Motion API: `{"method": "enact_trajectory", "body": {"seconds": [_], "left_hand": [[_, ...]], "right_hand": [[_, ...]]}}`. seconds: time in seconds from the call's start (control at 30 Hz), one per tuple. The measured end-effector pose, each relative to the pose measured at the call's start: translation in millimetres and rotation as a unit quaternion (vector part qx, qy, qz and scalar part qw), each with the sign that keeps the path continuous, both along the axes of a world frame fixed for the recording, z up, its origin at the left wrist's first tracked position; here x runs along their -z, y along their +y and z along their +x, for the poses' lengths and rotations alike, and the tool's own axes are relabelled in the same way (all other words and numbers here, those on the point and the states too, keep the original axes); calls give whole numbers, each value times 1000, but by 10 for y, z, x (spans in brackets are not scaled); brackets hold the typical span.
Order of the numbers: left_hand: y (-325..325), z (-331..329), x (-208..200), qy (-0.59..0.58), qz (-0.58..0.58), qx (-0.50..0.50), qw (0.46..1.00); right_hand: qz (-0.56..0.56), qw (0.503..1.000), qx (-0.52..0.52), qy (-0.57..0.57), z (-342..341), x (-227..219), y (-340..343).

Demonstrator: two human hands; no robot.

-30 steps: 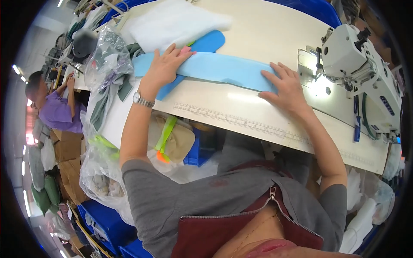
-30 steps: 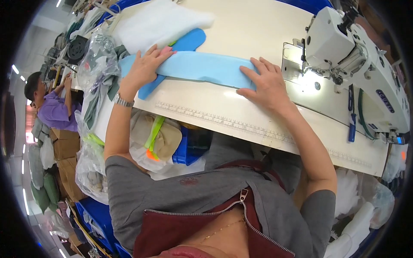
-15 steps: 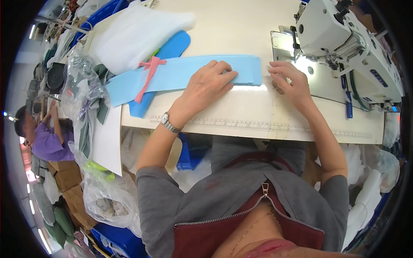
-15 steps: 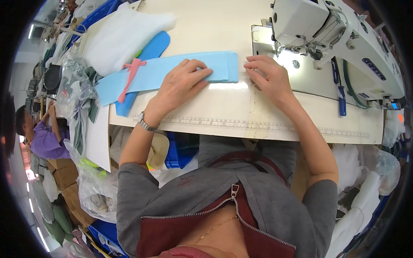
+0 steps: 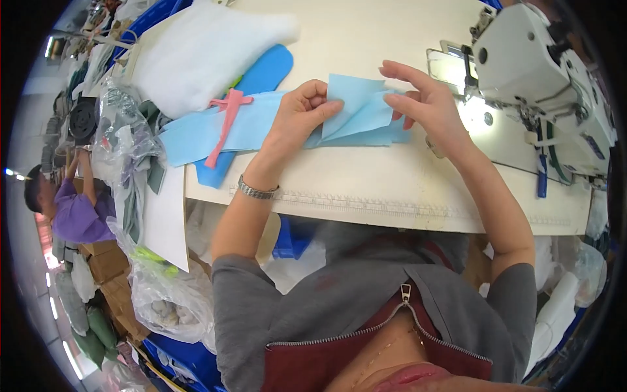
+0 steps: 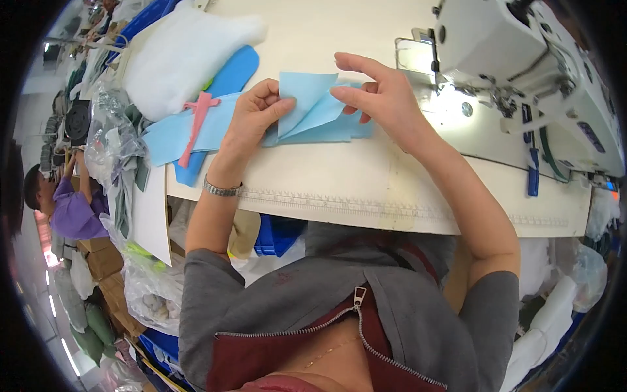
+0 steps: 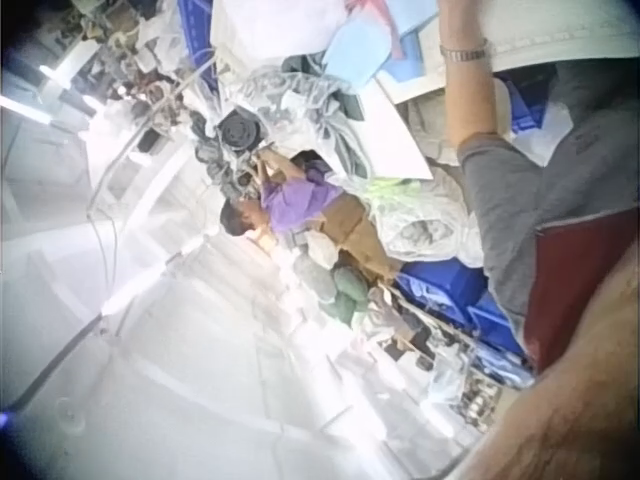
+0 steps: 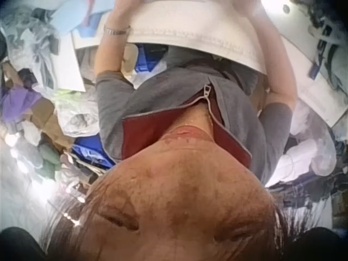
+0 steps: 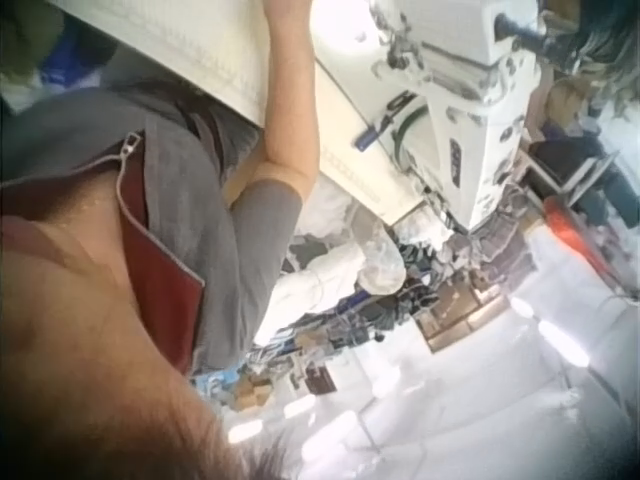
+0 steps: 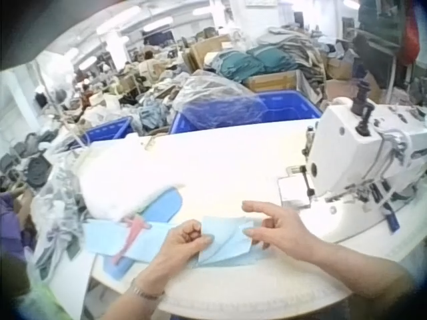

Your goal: Sewing foam padding into fabric strips using an industrial sewing machine in a workshop environment.

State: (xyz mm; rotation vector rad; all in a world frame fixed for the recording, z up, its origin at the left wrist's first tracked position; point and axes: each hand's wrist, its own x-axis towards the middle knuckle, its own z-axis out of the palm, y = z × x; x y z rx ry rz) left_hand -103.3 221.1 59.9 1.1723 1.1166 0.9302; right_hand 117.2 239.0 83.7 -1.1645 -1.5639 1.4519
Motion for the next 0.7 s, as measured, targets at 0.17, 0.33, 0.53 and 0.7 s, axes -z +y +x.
{"method": "enact_trajectory", "body": {"seconds": [0.17, 0.33, 0.53, 0.7], "left_hand": [[-14, -58, -11, -102, -42, -23, 994], [6, -86, 36, -178, -69, -30, 981], [25, -79, 16, -169, -70, -44, 982], [16, -84, 54, -173, -47, -50, 983]], "right_hand": [[-91, 995, -38, 20, -198, 60, 156], [-145, 987, -64, -7, -243, 96, 184], [-81, 995, -50, 7, -239, 220, 185], [-79, 996, -45, 21, -253, 231, 171]]}}
